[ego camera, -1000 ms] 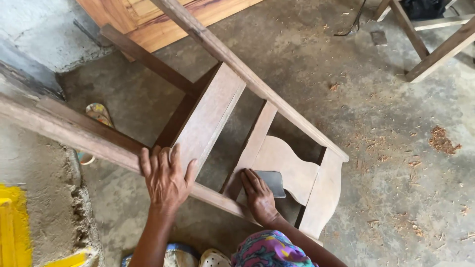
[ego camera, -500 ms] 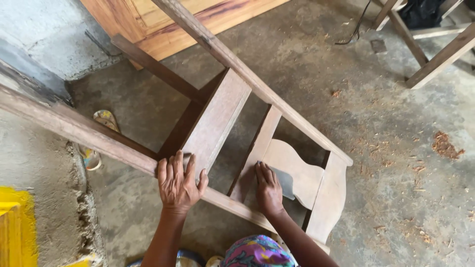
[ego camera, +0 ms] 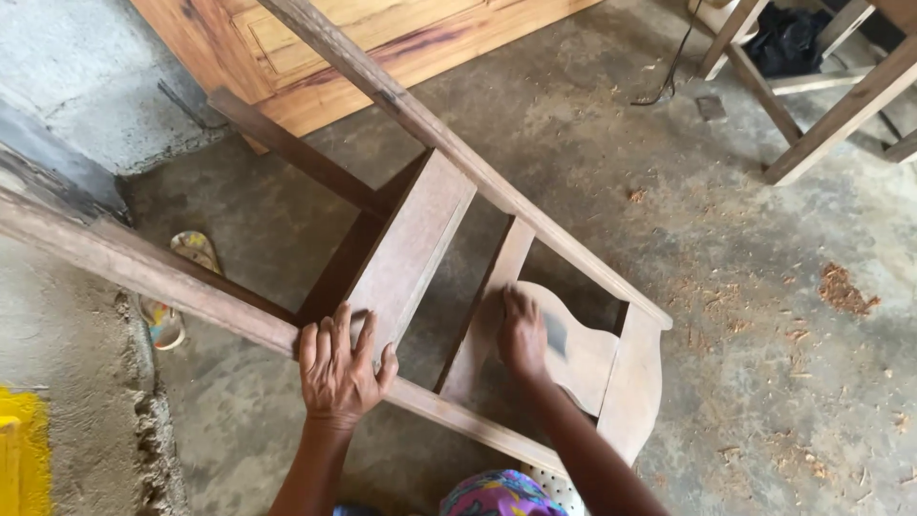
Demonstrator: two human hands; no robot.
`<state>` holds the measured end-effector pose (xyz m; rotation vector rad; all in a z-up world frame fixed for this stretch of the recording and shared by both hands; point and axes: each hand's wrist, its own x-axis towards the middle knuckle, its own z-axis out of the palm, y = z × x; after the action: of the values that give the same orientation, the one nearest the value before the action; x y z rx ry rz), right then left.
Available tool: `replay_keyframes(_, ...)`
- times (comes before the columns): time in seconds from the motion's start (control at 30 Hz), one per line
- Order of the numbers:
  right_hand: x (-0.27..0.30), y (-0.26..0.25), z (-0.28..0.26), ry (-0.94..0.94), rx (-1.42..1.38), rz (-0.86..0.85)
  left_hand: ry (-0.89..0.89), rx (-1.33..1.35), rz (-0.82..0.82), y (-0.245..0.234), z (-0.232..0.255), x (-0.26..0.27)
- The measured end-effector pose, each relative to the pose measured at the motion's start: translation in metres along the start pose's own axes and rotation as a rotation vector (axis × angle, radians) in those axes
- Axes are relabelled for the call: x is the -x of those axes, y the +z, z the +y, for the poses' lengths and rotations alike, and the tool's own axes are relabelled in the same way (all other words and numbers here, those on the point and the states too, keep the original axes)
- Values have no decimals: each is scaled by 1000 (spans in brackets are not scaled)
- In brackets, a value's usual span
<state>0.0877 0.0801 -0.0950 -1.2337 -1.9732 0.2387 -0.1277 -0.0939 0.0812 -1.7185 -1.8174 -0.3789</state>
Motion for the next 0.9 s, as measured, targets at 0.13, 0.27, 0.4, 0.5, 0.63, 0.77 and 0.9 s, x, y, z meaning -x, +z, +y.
replay_keyframes(0.13, -55, 11, 10, 50, 40, 17, 11, -7, -16, -1, -1, 6)
replay_keyframes(0.27, -20, -2, -7, 46, -37, -16, 1, -17, 21, -3, 1, 1)
replay_keyframes(0.4, -11, -3, -9, -120, -54, 105, 2, -6, -16, 3, -1, 2)
replay_keyframes(0.5, -42, 4, 2, -49, -98, 79, 6, -10, -39, 1, 0, 7)
replay_keyframes(0.63, -29, 4, -1, 113, -155, 21, -1, -16, -23, -1, 1, 4)
replay_keyframes(0.77, 15, -4, -9, -46, -83, 27, -3, -10, -15, 3, 0, -3)
replay_keyframes(0.9, -29, 14, 9, 15, -74, 61, 7, -17, -44, -1, 0, 4)
